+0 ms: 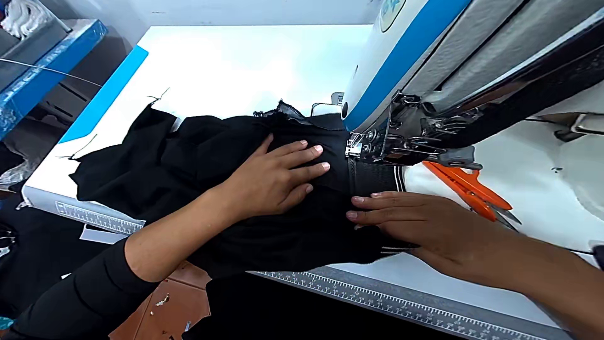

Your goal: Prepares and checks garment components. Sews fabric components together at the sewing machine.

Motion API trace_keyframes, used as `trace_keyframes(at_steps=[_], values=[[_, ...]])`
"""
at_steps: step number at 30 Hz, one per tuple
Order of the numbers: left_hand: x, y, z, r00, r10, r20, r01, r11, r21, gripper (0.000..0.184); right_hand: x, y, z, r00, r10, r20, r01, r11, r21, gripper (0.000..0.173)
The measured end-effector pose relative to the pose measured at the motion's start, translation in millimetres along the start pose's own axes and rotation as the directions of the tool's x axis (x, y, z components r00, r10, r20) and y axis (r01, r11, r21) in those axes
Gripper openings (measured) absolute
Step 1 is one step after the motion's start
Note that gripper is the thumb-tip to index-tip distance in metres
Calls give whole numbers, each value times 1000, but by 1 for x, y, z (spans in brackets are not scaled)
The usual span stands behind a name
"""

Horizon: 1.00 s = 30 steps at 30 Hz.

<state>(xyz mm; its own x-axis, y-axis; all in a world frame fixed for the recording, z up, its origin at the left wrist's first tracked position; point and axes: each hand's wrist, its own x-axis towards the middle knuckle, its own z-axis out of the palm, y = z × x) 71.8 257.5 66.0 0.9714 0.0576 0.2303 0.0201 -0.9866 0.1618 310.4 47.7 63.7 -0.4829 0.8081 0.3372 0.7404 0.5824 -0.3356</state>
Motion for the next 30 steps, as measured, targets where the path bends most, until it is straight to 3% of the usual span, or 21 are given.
trace_keyframes(at_steps=[9, 12, 14, 16, 17, 19, 21, 24, 27, 30], values=[[33, -36, 1, 1000, 19, -15, -19, 1000, 13, 48, 18, 14, -8, 997, 72, -42, -76, 992, -101, 33], [39, -48, 3, 981, 52, -188, -47, 999, 28, 42, 25, 8, 4, 981, 93, -172, -124, 975, -184, 27], [27, -20, -17, 920, 32, -391, -31, 999, 10, 32, 27, 4, 13, 959, 117, -259, -171, 965, -197, 25], [-1, 48, -34, 826, -30, -562, -67, 986, -153, 28, 28, 3, 19, 930, 141, -340, -203, 967, -154, 22], [-18, 83, -29, 821, -38, -569, -130, 959, -252, 32, 27, 4, 21, 917, 151, -369, -205, 972, -112, 21], [-41, 120, -2, 885, -6, -466, -215, 882, -419, 34, 28, 4, 21, 898, 181, -402, -205, 979, -17, 16], [-43, 113, 15, 927, -120, -356, 1, 949, -315, 26, 29, 6, 19, 883, 225, -412, -201, 974, 102, 18], [-23, 76, 13, 841, -236, -486, 260, 965, -19, 44, 32, 7, 16, 857, 290, -425, -209, 951, 227, 32], [10, 44, -1, 765, -111, -634, 270, 950, 160, 62, 32, 7, 13, 844, 348, -408, -235, 924, 301, 31], [41, 22, -11, 724, 79, -685, 119, 964, 238, 43, 30, 9, 11, 861, 356, -364, -224, 907, 358, 25]])
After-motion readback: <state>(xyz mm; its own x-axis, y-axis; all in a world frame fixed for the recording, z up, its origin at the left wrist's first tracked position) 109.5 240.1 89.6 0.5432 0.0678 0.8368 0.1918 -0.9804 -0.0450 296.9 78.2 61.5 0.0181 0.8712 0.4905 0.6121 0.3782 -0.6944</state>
